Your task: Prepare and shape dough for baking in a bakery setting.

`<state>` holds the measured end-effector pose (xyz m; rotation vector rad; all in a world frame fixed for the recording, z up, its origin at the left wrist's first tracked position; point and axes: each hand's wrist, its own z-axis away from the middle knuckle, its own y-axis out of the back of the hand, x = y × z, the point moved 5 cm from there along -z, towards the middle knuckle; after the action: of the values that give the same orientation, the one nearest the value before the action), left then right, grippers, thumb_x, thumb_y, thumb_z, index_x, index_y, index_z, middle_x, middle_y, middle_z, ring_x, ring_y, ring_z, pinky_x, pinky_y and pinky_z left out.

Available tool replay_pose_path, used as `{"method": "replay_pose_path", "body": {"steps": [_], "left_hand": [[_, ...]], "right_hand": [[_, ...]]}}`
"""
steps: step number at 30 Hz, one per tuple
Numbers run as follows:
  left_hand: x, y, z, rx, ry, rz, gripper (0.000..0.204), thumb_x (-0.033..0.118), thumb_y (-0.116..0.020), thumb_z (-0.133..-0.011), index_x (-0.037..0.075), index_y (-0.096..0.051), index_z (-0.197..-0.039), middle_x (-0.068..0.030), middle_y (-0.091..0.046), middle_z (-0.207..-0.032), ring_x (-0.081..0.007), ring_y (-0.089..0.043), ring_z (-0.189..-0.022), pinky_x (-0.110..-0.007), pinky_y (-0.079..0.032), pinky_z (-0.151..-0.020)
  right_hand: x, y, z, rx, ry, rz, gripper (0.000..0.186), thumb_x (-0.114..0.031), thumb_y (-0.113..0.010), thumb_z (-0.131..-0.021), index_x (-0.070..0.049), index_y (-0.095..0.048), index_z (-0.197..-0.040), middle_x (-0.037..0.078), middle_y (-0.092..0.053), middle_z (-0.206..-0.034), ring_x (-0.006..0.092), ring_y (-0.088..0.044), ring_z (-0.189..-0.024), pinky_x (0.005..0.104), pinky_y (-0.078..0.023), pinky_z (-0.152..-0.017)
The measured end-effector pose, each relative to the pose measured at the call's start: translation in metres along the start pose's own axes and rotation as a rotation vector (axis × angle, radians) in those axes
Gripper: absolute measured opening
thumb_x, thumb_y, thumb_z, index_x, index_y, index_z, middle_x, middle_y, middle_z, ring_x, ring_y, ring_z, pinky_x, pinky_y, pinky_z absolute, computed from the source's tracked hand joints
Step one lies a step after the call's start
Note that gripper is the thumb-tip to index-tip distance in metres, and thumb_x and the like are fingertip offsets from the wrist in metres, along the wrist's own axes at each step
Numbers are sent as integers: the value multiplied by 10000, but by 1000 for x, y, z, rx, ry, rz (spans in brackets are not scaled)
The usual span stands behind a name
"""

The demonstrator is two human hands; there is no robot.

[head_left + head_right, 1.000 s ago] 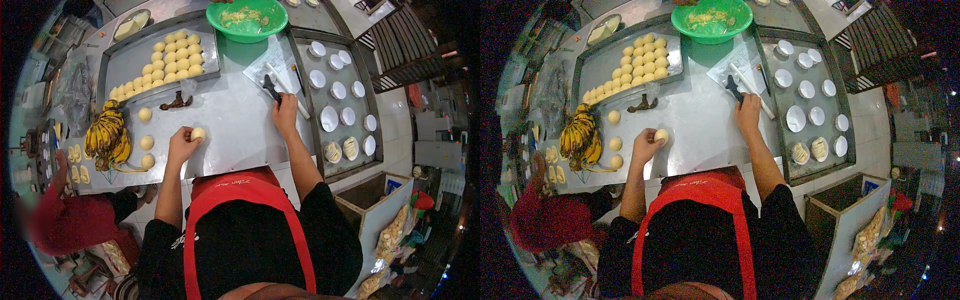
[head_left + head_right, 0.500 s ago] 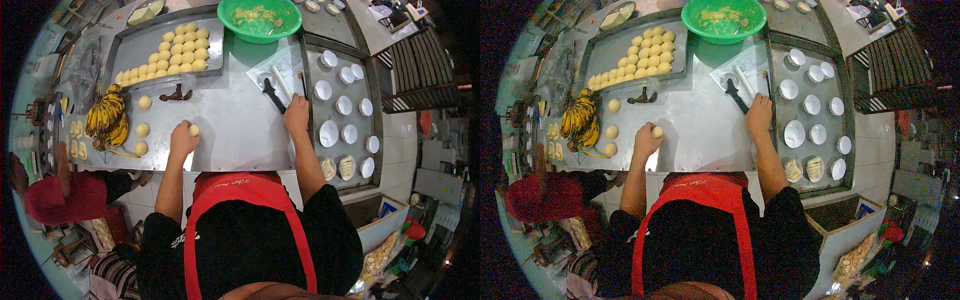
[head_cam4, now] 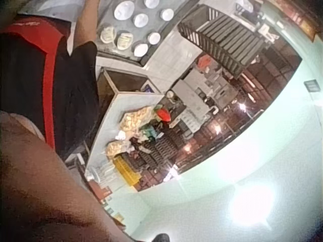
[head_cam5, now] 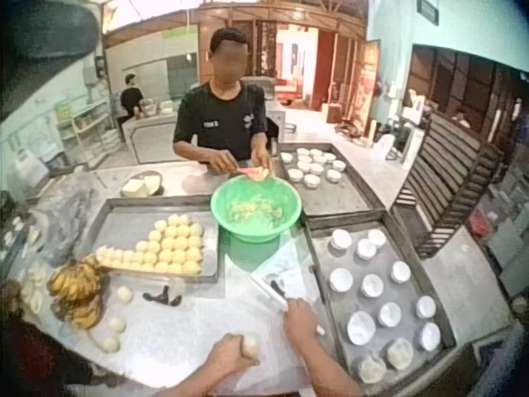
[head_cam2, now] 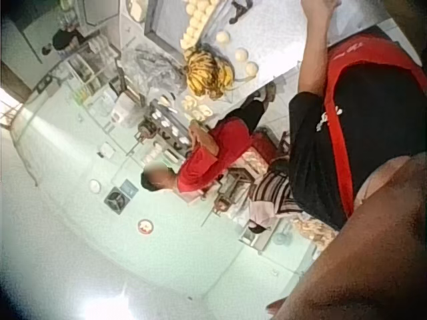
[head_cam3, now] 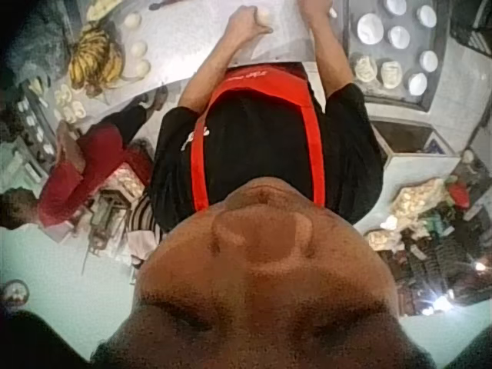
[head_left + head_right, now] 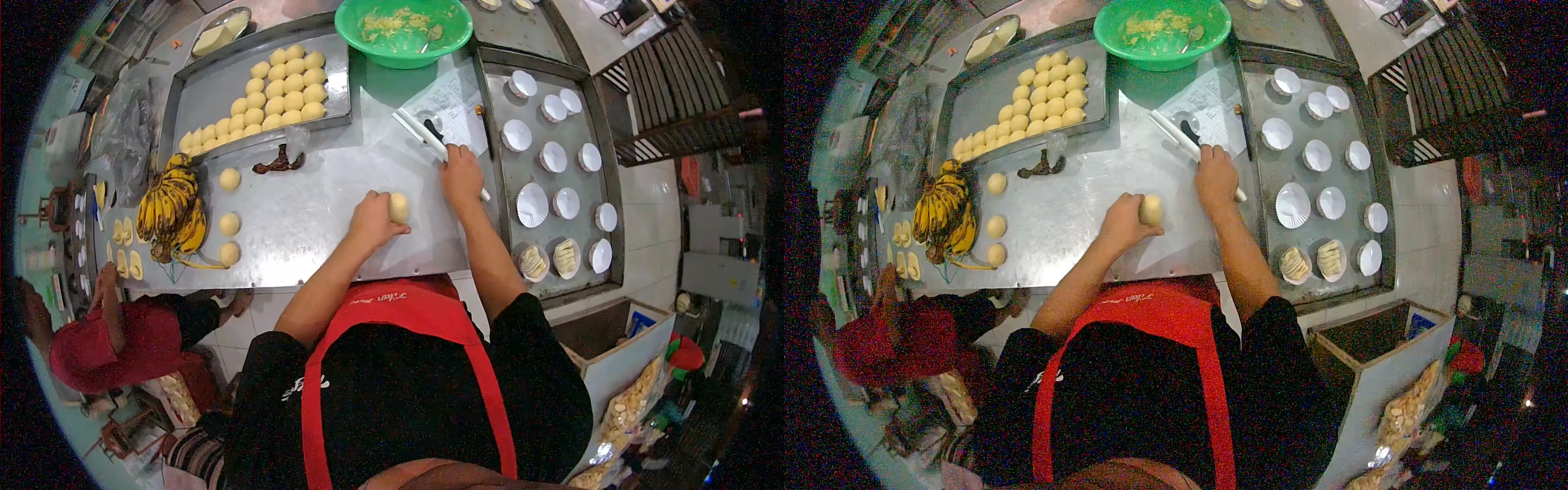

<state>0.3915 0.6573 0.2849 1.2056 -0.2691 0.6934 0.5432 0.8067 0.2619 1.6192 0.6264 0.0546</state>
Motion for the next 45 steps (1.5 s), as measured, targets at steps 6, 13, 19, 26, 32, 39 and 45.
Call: {"method": "replay_pose_path", "body": {"steps": [6, 13, 19, 26, 32, 39, 45], "left_hand": [[-15, 14, 33, 234, -252, -102, 927, 336, -847, -703, -38, -404, -1426, -218, -516, -1360, -366, -530, -1235, -453, -444, -1030], [-7, -26, 45, 124, -541, -280, 832, 384, -715, -828, 22, -370, -1493, -159, -252, -1611, -348, -233, -1490, -634, -181, -1161], [-12, 4, 61, 458, -616, -347, 701, 316, -687, -838, 39, -466, -1443, -132, -364, -1565, -342, -300, -1464, -712, -157, -1121], [-51, -8, 10, 307, -410, -258, 635, 281, -606, -877, 14, -469, -1436, -209, -430, -1507, -351, -368, -1426, -605, -212, -1159], [-33, 30, -60, 448, -402, -449, 628, 324, -526, -930, -26, -436, -1444, -230, -397, -1522, -357, -335, -1442, -564, -238, -1167], [-42, 21, -65, 401, -382, -415, 650, 346, -539, -938, -54, -425, -1437, -231, -355, -1546, -350, -290, -1465, -546, -245, -1171], [-41, -10, 29, 336, -465, -327, 710, 325, -589, -885, -114, -406, -1412, -312, -336, -1518, -421, -294, -1445, -535, -229, -1182]], "right_hand": [[6, 14, 23, 71, 14, -91, 381, -118, -677, -821, -70, -588, -1189, 156, -607, -1020, 355, -596, -983, 459, -513, -820], [-24, 9, 74, 11, 47, -191, 389, -79, -677, -809, -55, -607, -1190, 176, -605, -1007, 375, -586, -945, 448, -499, -807], [-53, 25, 103, -116, 306, -180, 367, -150, -655, -854, -81, -619, -1213, 102, -647, -1134, 308, -604, -1071, 521, -426, -957], [-53, 1, 94, -226, 303, -4, 575, -303, -588, -919, -61, -478, -1428, 111, -453, -1505, 278, -374, -1428, 596, -209, -1163], [-50, -8, 17, -121, 275, 122, 640, -367, -511, -954, -10, -403, -1474, 159, -262, -1609, 301, -187, -1510, 646, -133, -1169], [-47, -9, 22, -42, 274, 89, 633, -368, -517, -945, 5, -429, -1449, 173, -306, -1587, 317, -214, -1499, 625, -167, -1164], [-47, -6, 117, -147, 241, 48, 594, -311, -551, -923, -18, -457, -1431, 163, -388, -1543, 299, -296, -1468, 574, -244, -1140]]}}
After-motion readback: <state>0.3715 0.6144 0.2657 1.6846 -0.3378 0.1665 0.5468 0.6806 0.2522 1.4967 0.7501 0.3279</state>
